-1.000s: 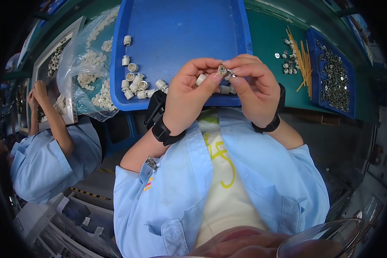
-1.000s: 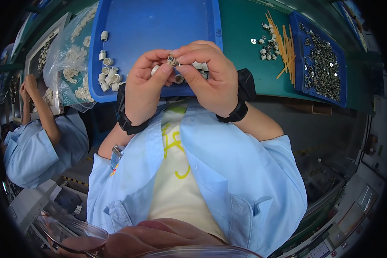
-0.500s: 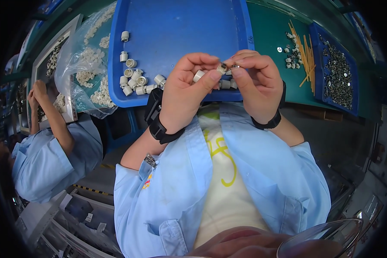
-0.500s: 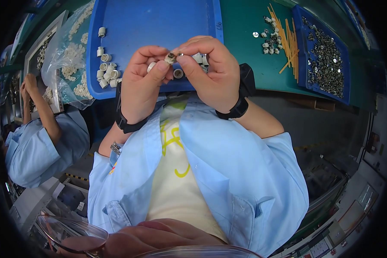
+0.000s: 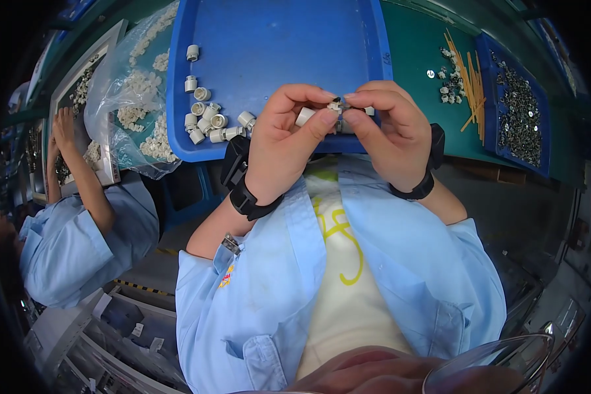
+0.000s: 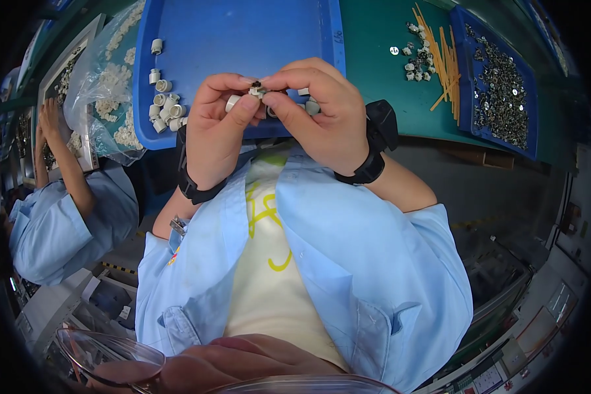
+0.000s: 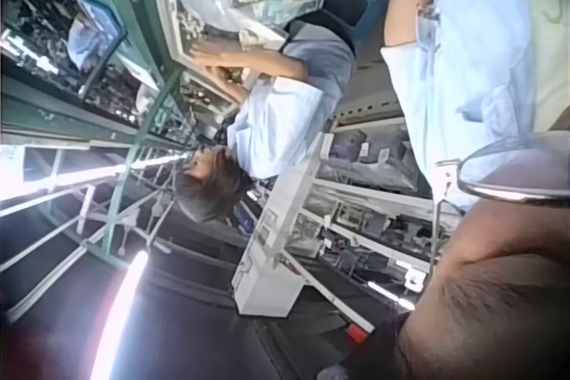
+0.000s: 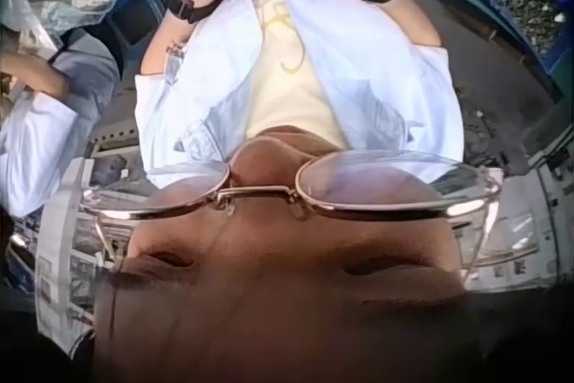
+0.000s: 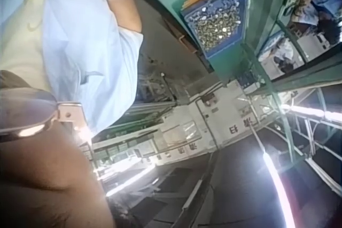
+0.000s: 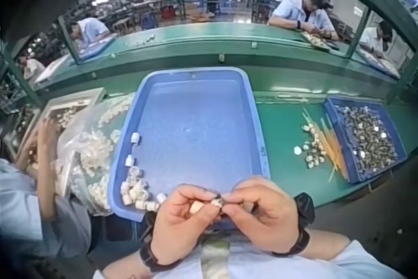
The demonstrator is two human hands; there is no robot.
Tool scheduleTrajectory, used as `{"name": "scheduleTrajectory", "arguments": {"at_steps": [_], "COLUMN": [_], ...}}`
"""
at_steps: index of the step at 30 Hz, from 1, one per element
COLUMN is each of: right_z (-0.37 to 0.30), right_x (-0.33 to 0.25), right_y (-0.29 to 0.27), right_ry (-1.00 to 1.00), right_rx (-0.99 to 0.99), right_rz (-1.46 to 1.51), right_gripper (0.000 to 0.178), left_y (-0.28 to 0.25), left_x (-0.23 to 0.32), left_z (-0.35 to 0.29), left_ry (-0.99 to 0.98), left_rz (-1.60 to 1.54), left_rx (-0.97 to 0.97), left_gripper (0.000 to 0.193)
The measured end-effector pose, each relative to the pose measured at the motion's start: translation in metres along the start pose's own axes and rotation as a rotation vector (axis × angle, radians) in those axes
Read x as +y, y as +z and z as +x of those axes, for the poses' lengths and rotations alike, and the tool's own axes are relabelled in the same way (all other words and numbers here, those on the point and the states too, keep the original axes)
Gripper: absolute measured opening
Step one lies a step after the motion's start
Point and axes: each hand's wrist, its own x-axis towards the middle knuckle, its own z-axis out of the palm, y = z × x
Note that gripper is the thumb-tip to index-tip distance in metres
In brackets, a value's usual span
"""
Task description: The person picks up a white plastic housing and a metal component, fits the metal piece into the housing, and presses them together before placing the assembled unit into a blue tray.
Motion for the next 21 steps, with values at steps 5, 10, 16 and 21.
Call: {"name": "scheduleTrajectory", "arguments": {"at_steps": [5,10,16,21], "right_z": [0.002,-0.001,0.003,0.005], "right_x": [-0.005,-0.003,-0.008,-0.010], "right_y": [-0.003,-0.002,-0.004,-0.006], "right_ry": [-0.087,-0.076,-0.031,-0.078], "right_rx": [-0.089,-0.090,-0.061,-0.088], "right_rz": [-0.113,-0.065,-0.101,-0.209], "right_gripper": [0.021,0.021,0.019,0.018], "left_y": [0.003,-0.002,-0.006,-0.007], "left_x": [0.000,-0.002,0.001,0.002], "left_z": [0.001,0.000,-0.001,0.000], "left_ry": [0.000,0.008,-0.070,-0.147], "left_rz": [-0.097,-0.090,-0.015,-0.069], "left_rx": [0.009,0.006,0.006,-0.008], "left_gripper": [0.020,0.020,0.022,0.022]}}
